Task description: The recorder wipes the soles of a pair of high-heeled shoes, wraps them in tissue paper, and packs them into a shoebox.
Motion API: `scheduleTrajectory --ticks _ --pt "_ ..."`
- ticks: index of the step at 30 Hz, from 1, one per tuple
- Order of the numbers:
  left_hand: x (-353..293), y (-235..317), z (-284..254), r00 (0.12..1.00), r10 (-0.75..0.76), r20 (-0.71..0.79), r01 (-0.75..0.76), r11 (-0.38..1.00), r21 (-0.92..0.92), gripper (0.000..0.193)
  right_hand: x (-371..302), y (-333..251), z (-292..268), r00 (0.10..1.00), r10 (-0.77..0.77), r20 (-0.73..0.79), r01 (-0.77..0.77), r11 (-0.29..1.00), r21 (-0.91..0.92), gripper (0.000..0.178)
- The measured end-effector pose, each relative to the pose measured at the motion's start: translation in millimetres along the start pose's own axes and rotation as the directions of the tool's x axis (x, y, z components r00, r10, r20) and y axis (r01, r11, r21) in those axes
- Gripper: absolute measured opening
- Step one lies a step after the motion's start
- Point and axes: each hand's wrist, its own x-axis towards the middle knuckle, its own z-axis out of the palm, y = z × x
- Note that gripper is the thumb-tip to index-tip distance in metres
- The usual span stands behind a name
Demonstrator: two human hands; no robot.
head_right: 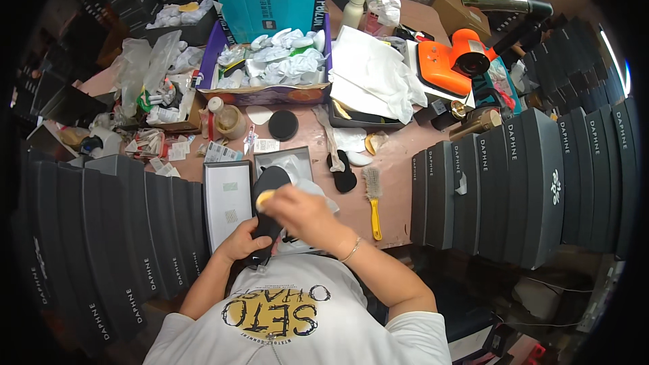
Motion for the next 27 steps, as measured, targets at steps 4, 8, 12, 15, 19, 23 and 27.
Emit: scheduleTrajectory --ticks 4,8,12,15,19,23,27 --pt "-7.3 3.7 3.9 0.994 -0.093 -0.053 0.098 0.99 0.099 0.033 -12.7 45.3 3.9 0.981 0.163 -0.106 -0.187 0.94 -0.284 0.016" --pt "-19.4 -3.2 -10.5 0.983 -0.019 -0.181 -0.027 0.968 -0.249 0.056 -64.6 135.5 -38.5 0.799 0.4 -0.449 -0.544 0.799 -0.256 0.01" --pt "-20.5 -4.4 -24.8 0.818 -0.092 -0.567 -0.105 0.946 -0.305 0.047 -96.5 173.3 -50.4 0.856 0.363 -0.368 -0.511 0.489 -0.707 0.027" --pt "-25.3 -32.9 -47.0 0.638 -0.192 -0.746 -0.096 0.941 -0.324 0.037 -92.2 175.7 -18.3 0.699 0.714 -0.033 -0.636 0.6 -0.485 0.041" --pt "-25.9 -57.2 -62.9 0.584 -0.203 -0.786 -0.14 0.928 -0.344 0.036 -101.5 192.4 36.3 0.682 0.73 -0.027 -0.644 0.584 -0.494 0.052" --pt "-16.5 -97.1 -78.9 0.551 -0.267 -0.79 -0.155 0.898 -0.412 0.017 -109.2 192.5 41.3 0.712 0.694 -0.109 -0.693 0.667 -0.274 0.072" --pt "-7.8 -128.7 -93.2 0.534 -0.267 -0.802 -0.176 0.893 -0.415 0.016 -129.2 172.3 -5.0 0.573 0.799 0.181 -0.819 0.567 0.089 0.086"
